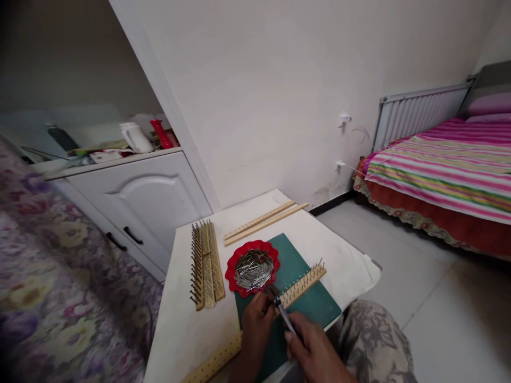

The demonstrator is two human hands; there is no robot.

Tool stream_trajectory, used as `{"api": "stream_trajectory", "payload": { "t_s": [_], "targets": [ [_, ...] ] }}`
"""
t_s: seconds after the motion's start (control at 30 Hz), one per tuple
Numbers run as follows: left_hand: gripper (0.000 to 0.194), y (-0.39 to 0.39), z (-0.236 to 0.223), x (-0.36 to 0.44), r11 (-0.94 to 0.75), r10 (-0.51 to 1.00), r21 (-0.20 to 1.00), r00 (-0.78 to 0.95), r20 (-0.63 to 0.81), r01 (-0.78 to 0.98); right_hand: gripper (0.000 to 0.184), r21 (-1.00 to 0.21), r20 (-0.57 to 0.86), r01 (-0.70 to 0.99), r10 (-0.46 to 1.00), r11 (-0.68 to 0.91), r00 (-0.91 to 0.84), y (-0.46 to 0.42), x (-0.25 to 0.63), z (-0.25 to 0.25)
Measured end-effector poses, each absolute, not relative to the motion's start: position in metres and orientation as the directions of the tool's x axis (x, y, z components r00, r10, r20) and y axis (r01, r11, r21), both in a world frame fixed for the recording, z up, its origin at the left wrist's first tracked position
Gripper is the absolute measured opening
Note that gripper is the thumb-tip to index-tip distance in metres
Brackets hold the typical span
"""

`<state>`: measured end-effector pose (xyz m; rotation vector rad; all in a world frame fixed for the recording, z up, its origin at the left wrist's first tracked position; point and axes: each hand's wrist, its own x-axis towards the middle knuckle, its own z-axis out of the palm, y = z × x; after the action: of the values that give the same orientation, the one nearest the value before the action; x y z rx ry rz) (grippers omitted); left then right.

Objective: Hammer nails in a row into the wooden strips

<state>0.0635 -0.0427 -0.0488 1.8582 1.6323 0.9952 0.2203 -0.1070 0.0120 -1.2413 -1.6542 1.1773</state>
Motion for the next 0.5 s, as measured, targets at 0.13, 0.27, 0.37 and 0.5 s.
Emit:
{"api": "stream_trajectory", "payload": {
  "t_s": [0.13,0.27,0.37,0.5],
  "targets": [
    [0.019,-0.043,-0.05,0.063,-0.174,0.978,0.763,0.019,0.207,0.622,0.019,-0.947,0.041,0.293,0.956,0.129,-0.291,-0.109,0.22,0.007],
    [0.02,-0.045,-0.048,0.064,-0.174,0.977,0.758,0.013,0.213,0.628,0.022,-0.939,0.057,0.306,0.951,0.154,-0.305,-0.109,0.221,0.004],
    [0.02,-0.047,-0.046,0.065,-0.176,0.976,0.755,0.013,0.217,0.631,0.024,-0.936,0.02,0.33,0.955,0.122,-0.296,-0.112,0.222,0.001],
    [0.021,-0.049,-0.043,0.064,-0.203,0.977,0.766,0.074,0.2,0.61,0.025,-0.945,-0.05,0.327,0.979,0.019,-0.2,-0.125,0.228,-0.016]
  ]
}}
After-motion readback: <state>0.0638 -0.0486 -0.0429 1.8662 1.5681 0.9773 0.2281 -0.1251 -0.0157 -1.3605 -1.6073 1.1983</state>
